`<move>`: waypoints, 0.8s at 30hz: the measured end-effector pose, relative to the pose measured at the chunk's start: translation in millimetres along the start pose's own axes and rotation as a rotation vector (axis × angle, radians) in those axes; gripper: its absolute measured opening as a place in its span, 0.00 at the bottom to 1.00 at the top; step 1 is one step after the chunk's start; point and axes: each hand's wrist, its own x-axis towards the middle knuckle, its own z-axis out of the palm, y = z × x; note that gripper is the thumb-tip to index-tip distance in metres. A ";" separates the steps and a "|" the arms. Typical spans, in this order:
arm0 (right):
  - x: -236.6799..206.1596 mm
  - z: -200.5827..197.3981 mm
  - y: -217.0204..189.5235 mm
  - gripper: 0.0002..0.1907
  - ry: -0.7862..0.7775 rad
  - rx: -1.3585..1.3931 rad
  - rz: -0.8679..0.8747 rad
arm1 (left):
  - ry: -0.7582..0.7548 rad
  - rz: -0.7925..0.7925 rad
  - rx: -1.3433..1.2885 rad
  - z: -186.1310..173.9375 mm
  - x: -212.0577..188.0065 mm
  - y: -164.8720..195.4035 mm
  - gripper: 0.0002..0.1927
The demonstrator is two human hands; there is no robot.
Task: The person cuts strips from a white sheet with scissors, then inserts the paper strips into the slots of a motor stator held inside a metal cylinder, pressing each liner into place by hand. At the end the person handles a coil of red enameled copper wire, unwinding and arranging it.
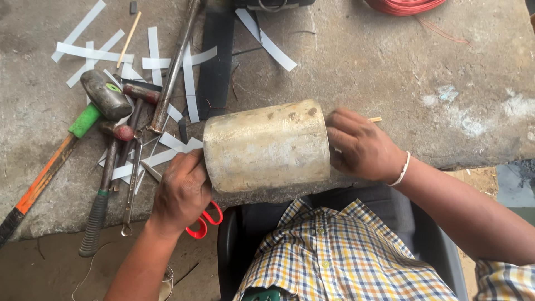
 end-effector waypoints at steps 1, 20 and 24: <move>0.8 -0.3 -1.5 0.19 -0.018 0.043 0.026 | 0.007 0.007 -0.002 0.5 -0.3 0.2 0.16; 7.6 1.6 0.7 0.24 -0.198 0.048 0.022 | 0.000 0.055 -0.067 15.0 -23.4 -24.0 0.18; 10.6 5.2 -1.0 0.23 -0.205 -0.032 -0.083 | -0.082 -0.055 -0.036 22.5 -31.2 -31.5 0.19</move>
